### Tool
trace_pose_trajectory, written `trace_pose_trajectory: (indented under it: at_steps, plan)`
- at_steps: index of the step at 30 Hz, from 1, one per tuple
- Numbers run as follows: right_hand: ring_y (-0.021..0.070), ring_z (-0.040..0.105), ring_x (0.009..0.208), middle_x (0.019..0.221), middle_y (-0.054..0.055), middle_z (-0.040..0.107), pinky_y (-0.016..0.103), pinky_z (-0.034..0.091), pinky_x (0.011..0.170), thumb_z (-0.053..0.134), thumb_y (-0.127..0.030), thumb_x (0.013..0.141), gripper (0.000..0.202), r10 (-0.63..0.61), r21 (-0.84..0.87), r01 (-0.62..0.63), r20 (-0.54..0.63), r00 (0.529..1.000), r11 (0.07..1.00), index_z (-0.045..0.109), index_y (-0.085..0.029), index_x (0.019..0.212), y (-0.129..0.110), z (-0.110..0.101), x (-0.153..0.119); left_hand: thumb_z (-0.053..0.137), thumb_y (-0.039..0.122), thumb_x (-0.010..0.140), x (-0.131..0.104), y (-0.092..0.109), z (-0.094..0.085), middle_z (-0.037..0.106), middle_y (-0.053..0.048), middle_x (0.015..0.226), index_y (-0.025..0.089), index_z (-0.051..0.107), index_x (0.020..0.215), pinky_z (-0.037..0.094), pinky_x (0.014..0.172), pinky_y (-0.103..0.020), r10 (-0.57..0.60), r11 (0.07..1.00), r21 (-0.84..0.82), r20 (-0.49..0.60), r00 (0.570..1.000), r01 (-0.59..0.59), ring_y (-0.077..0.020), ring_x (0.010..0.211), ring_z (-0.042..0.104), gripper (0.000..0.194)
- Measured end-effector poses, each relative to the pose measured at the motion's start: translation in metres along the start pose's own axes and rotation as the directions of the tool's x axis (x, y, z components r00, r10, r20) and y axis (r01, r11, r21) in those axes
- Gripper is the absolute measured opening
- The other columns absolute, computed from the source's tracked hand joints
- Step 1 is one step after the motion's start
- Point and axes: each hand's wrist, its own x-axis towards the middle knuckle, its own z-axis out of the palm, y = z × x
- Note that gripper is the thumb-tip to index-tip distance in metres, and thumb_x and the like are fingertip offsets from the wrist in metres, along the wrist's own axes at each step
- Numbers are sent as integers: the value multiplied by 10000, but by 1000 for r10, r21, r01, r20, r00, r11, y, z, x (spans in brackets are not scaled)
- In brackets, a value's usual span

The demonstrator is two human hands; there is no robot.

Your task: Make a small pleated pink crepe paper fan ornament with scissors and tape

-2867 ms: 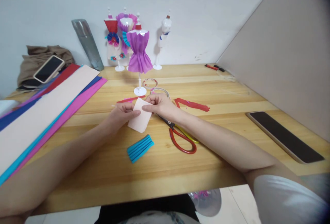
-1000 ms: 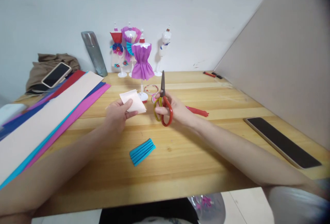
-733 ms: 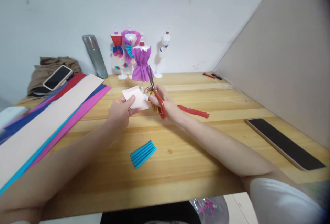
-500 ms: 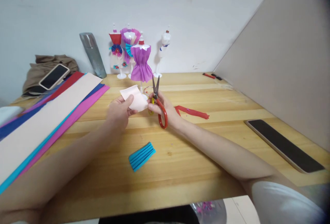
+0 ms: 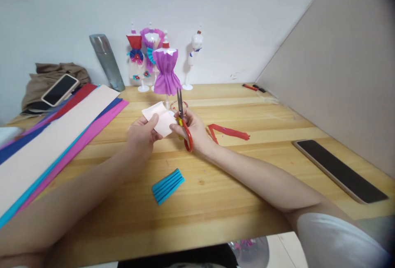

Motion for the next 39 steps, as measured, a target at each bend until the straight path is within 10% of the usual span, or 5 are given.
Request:
trace_pose_trajectory:
  at_steps: [16, 24, 39]
  plan:
    - [102, 460, 539, 650, -64, 475, 259, 370, 536, 731, -434, 714, 370, 2, 11, -3, 102, 995, 1000, 487, -221, 893, 1, -4, -5, 542, 86, 904, -1, 19, 4, 736, -40, 831, 125, 665, 928, 598, 561, -222, -34, 999, -8, -115, 993, 34, -129, 674, 701, 132]
    - [152, 520, 682, 748, -4, 527, 304, 411, 651, 578, -500, 829, 329, -61, -260, 132, 263, 963, 957, 520, -187, 911, -9, -9, -12, 572, 114, 882, 2, 35, -1, 730, -30, 866, 173, 668, 898, 602, 632, -210, 69, 997, 42, -89, 994, -66, -135, 777, 698, 114]
    - [179, 505, 682, 701, 5, 531, 314, 378, 650, 545, -416, 840, 217, -14, -478, 159, 293, 956, 864, 559, -200, 859, -17, -7, -13, 648, 142, 845, -1, 38, 5, 598, 15, 570, 180, 652, 864, 608, 526, -238, 95, 991, 110, -120, 988, -82, -109, 493, 576, 43]
